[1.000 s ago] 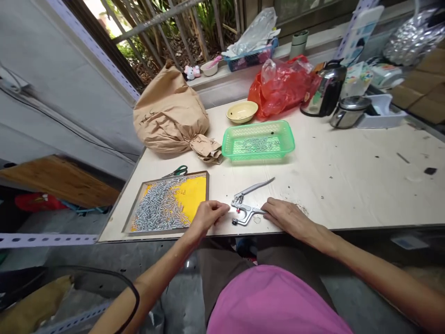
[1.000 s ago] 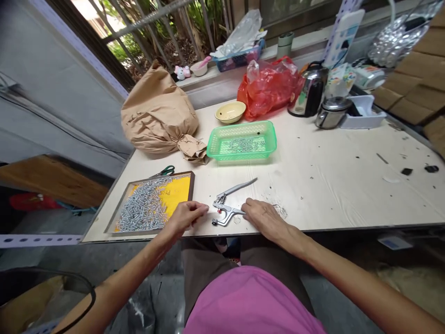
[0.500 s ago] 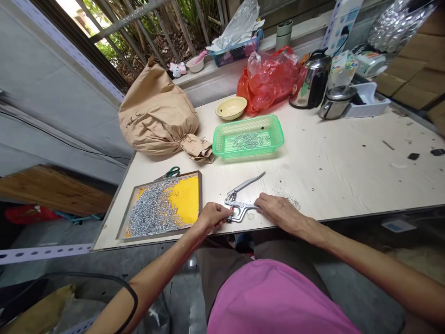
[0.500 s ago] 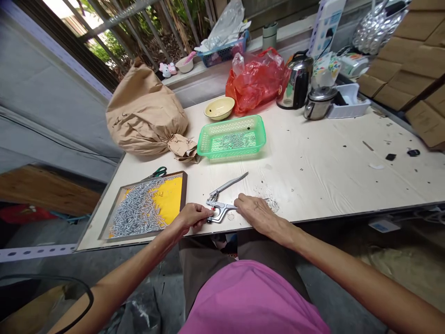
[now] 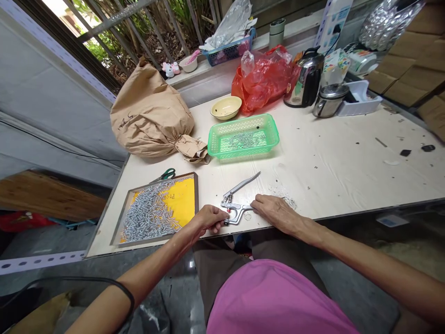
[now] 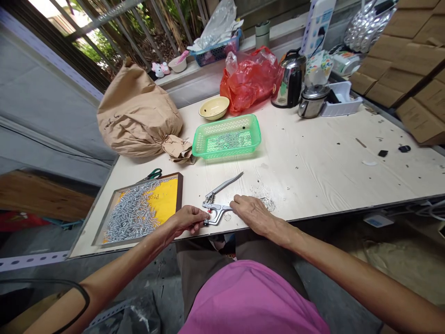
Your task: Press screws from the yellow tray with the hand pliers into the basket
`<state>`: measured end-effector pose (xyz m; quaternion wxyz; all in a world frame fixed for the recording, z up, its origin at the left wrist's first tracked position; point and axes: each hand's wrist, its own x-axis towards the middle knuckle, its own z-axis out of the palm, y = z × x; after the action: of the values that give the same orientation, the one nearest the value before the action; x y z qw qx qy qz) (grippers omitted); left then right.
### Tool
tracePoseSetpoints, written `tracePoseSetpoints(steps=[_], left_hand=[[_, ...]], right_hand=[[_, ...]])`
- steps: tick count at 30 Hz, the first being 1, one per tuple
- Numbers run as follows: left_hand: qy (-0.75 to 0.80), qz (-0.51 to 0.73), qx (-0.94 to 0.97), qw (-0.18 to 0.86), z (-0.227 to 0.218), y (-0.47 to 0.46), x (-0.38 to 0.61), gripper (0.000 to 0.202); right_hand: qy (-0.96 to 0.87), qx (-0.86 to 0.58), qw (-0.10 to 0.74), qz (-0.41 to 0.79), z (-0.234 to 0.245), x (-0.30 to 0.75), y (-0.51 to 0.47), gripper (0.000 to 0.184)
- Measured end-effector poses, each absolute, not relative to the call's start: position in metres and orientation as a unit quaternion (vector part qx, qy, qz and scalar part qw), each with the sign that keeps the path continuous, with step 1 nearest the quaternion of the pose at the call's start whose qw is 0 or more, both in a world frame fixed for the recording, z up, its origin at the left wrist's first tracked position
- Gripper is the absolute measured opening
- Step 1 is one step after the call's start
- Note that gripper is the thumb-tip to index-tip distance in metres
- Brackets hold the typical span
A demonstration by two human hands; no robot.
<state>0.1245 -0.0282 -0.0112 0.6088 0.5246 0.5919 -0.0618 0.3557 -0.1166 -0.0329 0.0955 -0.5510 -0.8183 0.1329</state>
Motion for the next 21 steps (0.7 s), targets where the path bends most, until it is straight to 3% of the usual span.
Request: tracePoseSetpoints(steps=[4, 8, 10, 16, 21], left_hand=[[0.595, -0.063, 0.524, 0.607, -0.011, -0.030, 0.125, 0.039], [0.594, -0.063, 0.527, 0.605, -0.009, -0.032, 0.126, 0.036], [0.592, -0.059, 0.529, 0.605, -0.009, -0.033, 0.126, 0.035], [0.593, -0.062, 0.532, 0.601, -0.011, -0.034, 0.125, 0.036], [0.602, -0.061, 0.530, 0.594, -0.011, -0.037, 0.126, 0.039]], right_hand=[[-0.823, -0.542, 0.128, 0.114, -0.029, 0.364, -0.108, 0.026], [-0.812, -0.564, 0.105, 0.103, -0.021, 0.373, -0.086, 0.082], [-0.819, -0.557, 0.068, 0.120, -0.017, 0.375, -0.075, 0.092], [-0.830, -0.543, 0.032, 0.122, -0.007, 0.368, -0.069, 0.082], [-0.829, -0.546, 0.058, 0.104, -0.008, 0.365, -0.080, 0.067]])
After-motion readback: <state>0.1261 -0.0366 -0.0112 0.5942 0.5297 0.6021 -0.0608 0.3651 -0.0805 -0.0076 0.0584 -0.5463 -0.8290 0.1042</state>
